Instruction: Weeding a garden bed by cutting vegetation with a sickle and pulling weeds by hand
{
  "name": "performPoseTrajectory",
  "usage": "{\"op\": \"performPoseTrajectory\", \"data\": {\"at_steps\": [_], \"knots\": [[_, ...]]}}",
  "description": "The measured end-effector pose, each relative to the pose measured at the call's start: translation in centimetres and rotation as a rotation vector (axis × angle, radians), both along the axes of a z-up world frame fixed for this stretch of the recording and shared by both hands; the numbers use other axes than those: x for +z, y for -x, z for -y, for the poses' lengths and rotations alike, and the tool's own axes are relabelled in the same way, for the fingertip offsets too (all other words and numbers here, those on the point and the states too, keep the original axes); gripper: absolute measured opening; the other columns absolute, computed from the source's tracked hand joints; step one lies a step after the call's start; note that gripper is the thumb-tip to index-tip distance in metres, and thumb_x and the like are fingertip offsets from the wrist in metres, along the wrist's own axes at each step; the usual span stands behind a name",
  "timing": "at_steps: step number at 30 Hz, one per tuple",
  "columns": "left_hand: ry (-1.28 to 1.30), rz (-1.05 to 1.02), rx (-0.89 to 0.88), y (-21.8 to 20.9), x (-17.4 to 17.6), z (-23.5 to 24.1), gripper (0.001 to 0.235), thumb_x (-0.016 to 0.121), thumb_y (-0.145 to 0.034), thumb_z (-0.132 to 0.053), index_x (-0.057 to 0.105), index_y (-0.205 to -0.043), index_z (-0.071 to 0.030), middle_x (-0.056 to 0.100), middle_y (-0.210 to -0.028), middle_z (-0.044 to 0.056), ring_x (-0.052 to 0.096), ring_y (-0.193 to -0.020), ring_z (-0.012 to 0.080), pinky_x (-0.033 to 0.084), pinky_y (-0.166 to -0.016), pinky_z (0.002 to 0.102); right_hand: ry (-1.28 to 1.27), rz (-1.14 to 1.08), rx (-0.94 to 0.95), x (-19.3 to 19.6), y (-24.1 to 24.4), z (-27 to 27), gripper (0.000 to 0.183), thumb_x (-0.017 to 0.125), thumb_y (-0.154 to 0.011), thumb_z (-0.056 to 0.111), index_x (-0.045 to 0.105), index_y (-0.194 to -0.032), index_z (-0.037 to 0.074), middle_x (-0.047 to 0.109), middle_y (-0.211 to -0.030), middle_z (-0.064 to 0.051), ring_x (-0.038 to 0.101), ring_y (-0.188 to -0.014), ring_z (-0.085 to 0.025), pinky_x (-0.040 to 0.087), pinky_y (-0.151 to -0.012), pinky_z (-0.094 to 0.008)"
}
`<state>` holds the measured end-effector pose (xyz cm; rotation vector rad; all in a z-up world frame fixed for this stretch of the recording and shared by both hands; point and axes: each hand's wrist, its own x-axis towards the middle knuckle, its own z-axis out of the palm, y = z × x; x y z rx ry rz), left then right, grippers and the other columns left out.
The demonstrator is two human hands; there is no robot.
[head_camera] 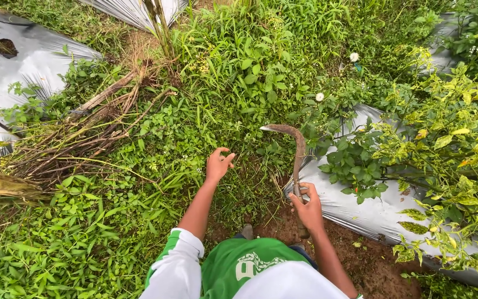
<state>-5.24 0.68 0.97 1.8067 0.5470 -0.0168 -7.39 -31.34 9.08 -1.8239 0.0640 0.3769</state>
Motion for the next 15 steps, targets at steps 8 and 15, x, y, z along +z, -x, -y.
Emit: {"op": "performPoseTrajectory", "data": {"at_steps": [8, 15], "knots": [[0.068, 0.101, 0.016, 0.0, -0.8, -0.5, 0.038, 0.048, -0.105, -0.006, 0.053, -0.143, -0.003, 0.076, -0.117, 0.013, 0.074, -0.097, 0.0179, 0.058, -0.076, 0.032, -0.064, 0.019, -0.002, -1.9, 0.1, 0.2, 0.042, 0.068, -0.093, 0.004, 0.046, -0.128, -0.004, 0.060, -0.100, -0.022, 0.069, -0.063, -0.023, 0.064, -0.054, -0.032], [0.050, 0.289, -0.038, -2.5, 7.4, -0.6, 0.039, 0.045, -0.104, -0.001, 0.056, -0.141, -0.002, 0.067, -0.131, 0.021, 0.069, -0.114, 0.0299, 0.054, -0.079, 0.030, -0.037, 0.106, 0.032, -1.8, -0.8, 0.4, 0.040, 0.071, -0.093, 0.004, 0.049, -0.126, 0.000, 0.061, -0.104, -0.020, 0.067, -0.066, -0.020, 0.062, -0.055, -0.030]]}}
